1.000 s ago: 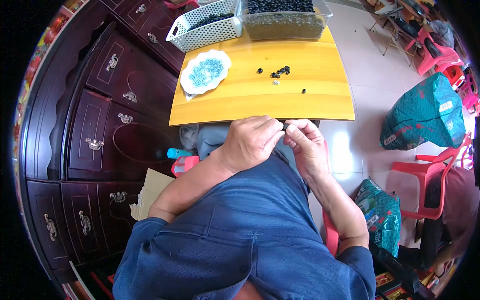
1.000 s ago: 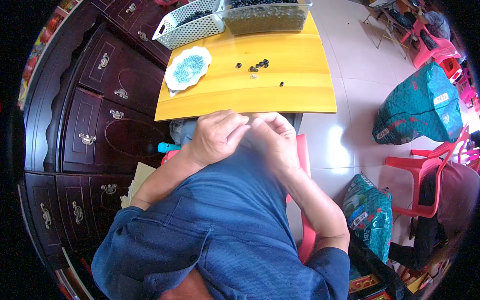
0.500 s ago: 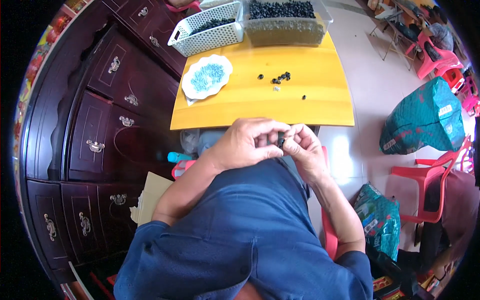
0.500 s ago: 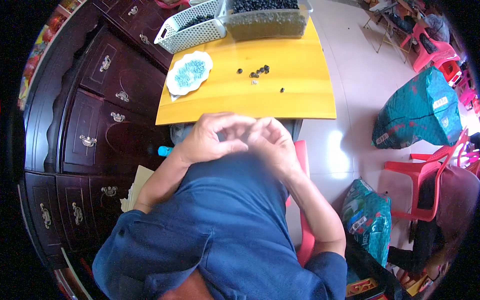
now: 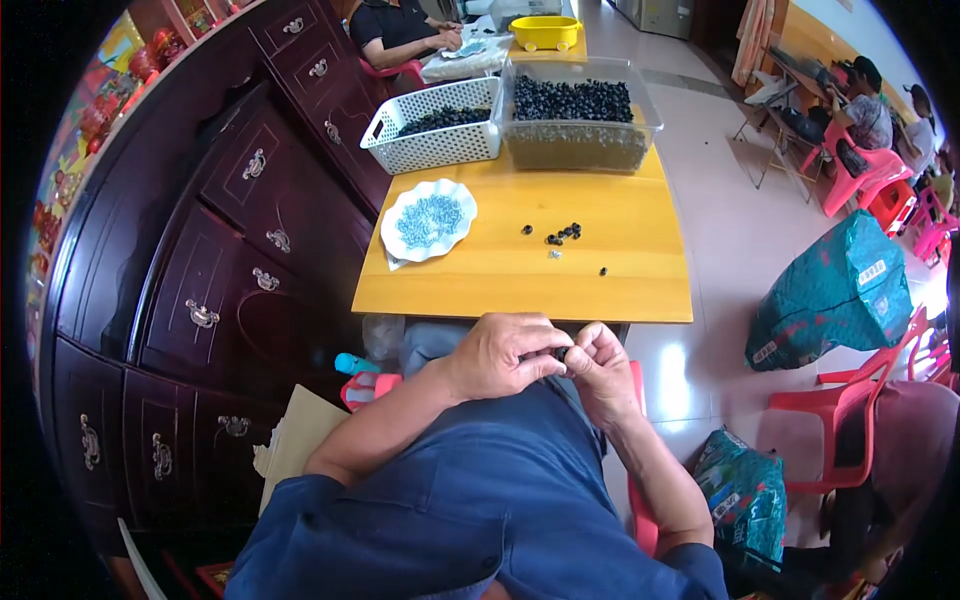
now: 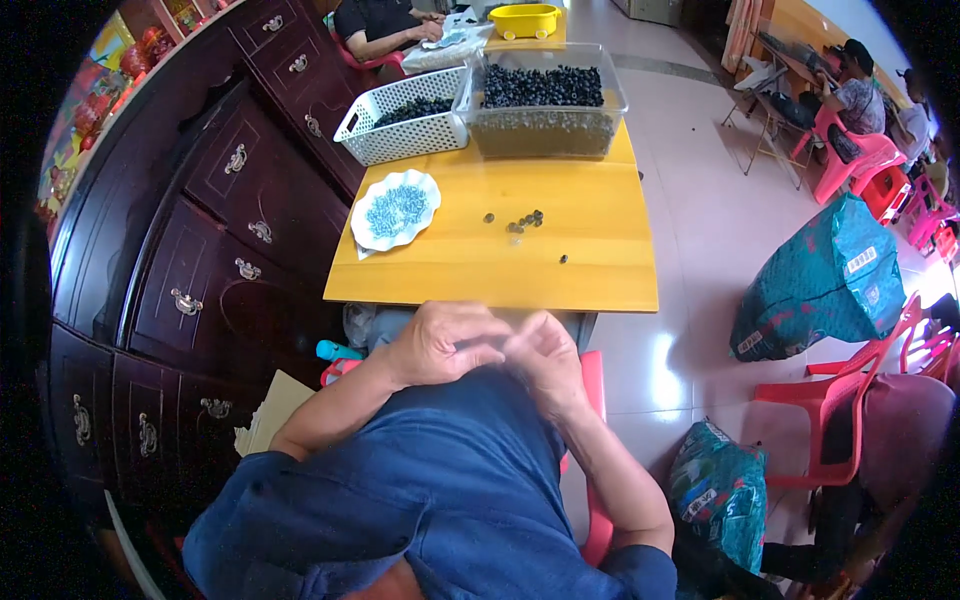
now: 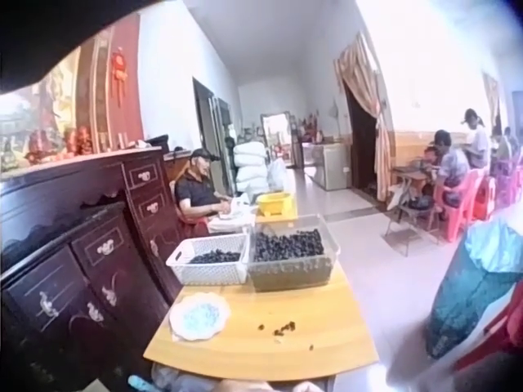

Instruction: The recorder is sorting small black parts from a white plate into groups on a table surface.

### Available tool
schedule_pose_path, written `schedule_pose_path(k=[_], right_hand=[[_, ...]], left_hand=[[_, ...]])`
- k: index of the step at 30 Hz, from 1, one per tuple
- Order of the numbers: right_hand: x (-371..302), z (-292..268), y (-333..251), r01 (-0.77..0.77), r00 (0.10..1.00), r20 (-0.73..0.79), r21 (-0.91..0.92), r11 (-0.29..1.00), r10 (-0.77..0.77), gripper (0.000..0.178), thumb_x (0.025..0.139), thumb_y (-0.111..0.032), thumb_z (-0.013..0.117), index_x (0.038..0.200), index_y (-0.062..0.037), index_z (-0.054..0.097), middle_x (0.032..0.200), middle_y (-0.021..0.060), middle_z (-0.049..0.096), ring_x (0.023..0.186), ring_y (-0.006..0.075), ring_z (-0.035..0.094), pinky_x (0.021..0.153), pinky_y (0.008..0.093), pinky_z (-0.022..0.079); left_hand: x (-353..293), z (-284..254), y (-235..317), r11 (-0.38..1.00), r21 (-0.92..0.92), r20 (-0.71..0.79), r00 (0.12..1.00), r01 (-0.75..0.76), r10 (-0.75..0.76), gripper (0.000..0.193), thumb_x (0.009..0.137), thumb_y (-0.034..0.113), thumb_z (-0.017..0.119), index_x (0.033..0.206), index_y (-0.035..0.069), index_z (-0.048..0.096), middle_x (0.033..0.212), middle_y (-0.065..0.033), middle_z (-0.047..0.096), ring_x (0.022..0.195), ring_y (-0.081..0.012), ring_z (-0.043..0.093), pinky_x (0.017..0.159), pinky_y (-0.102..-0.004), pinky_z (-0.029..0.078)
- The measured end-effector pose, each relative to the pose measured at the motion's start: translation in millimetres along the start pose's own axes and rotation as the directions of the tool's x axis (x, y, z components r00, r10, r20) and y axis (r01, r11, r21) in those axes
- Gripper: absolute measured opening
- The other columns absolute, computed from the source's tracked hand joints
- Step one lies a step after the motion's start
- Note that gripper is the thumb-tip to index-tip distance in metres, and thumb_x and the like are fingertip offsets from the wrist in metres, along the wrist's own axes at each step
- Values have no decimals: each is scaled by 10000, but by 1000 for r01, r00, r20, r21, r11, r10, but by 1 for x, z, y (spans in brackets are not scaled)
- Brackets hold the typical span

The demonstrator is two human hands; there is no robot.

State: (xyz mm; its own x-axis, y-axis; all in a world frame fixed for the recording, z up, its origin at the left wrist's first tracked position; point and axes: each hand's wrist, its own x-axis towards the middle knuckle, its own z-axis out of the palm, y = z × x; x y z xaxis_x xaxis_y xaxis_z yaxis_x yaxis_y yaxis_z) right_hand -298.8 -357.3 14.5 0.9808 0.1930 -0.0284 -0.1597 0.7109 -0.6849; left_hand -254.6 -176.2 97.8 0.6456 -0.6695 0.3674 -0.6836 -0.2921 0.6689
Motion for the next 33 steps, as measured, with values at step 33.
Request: schedule_pose_path(k=[33], right_hand=[[17,-23,10,-155,985,-91,-76,985,148,267,990,-339,618,983,-84,542,949,92,635,801,127,579,774,262,470]], left_hand=[[63,-34,-61,991,-82,-212,973,-106,86,196,782,34,777,965,12,709,793,-96,670,665,-212,652,592,-296,493]])
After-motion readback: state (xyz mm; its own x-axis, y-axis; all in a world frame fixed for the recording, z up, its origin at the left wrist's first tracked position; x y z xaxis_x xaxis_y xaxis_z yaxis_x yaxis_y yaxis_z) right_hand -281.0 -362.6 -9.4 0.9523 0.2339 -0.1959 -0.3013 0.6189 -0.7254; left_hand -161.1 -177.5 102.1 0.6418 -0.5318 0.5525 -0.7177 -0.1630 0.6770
